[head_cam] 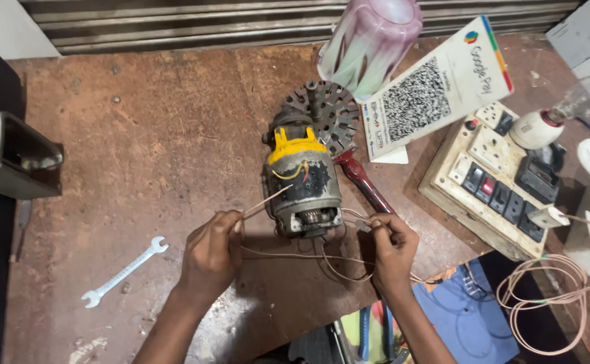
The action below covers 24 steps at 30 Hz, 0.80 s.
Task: The person connects a copper wire to a yellow motor on a workbench and repeatedly touches the wire to different points on the motor while a test light bulb illuminates. The person adjusts the wire contact and repositions the motor during the test.
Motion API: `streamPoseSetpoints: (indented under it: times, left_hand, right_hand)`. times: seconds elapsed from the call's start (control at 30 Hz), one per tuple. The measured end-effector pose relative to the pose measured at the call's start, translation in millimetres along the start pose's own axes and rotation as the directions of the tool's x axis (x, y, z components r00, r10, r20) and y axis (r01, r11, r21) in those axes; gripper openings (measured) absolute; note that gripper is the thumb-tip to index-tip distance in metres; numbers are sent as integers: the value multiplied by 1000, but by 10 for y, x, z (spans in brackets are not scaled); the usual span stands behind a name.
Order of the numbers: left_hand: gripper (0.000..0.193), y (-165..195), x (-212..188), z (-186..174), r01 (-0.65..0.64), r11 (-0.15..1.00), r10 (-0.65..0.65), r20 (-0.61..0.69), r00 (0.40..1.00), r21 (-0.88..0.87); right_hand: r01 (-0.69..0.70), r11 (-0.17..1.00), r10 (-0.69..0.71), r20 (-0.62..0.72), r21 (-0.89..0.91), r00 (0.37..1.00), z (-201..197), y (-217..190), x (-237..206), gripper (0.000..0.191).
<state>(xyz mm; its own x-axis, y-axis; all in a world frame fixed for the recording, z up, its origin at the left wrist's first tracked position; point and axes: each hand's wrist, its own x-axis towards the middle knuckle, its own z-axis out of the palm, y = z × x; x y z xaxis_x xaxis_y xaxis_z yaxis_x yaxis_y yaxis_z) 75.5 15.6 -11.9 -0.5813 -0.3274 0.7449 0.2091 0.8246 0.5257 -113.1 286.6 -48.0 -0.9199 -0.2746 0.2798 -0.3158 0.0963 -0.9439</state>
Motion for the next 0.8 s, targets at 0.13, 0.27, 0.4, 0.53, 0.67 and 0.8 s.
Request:
streamPoseSetpoints:
  times: [0.13,0.27,0.4,0.53,0.67,0.8]
  left_hand:
    - [35,-33,23,47,-184,955,200,-47,979,232]
    - [40,-61,79,84,-95,985,99,-25,995,143]
    - [43,-45,148,74,-68,993,66,22,998,99]
    - [41,5,178,91,-24,997,26,-23,999,77]
    - [32,-12,191,107,-58,993,65,-77,995,101]
    - [33,-16,181,124,1,999,2,-88,996,34]
  right_hand:
    - [113,993,-113,14,-10,993,-14,51,118,12]
    - [-132,974,135,-7,185,991,106,127,255,14]
    - [186,981,-186,6,61,982,186,90,414,15]
    - [83,952,-105,61,294,993,244,8,468,14]
    - [106,975,-119,61,194,991,274,-56,463,16]
    - [123,975,-134,48,183,990,246,-50,476,16]
